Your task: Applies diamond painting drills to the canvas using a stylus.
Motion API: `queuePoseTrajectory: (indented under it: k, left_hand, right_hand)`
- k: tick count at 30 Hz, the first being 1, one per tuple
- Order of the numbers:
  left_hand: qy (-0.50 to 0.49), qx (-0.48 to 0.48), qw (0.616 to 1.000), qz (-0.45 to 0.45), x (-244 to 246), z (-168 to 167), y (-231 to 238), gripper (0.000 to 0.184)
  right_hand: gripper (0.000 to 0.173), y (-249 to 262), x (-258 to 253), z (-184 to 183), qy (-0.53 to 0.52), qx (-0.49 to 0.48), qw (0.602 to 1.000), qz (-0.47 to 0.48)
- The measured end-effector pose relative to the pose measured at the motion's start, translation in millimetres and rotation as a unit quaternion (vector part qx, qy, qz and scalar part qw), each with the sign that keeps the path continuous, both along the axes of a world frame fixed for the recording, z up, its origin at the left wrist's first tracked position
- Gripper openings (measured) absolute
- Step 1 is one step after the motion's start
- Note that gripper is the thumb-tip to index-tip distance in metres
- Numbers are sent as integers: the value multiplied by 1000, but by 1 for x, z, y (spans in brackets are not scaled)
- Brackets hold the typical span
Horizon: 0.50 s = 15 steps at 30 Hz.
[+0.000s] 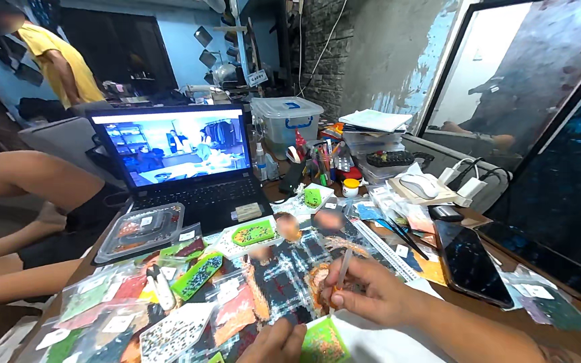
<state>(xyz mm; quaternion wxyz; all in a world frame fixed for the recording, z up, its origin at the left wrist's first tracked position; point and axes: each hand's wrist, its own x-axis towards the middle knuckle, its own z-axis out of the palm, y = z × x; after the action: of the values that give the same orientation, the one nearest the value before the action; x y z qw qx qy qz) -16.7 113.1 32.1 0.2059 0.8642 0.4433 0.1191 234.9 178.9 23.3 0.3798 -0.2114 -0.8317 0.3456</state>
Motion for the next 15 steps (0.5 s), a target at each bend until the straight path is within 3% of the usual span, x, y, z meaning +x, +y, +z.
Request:
queuePoseTrajectory:
  k: [15]
  left_hand:
    - [-2,5,1000,-2,-1,-1,0,53]
  right_hand:
    - [21,-3,-10,-9,-2,24,998,59]
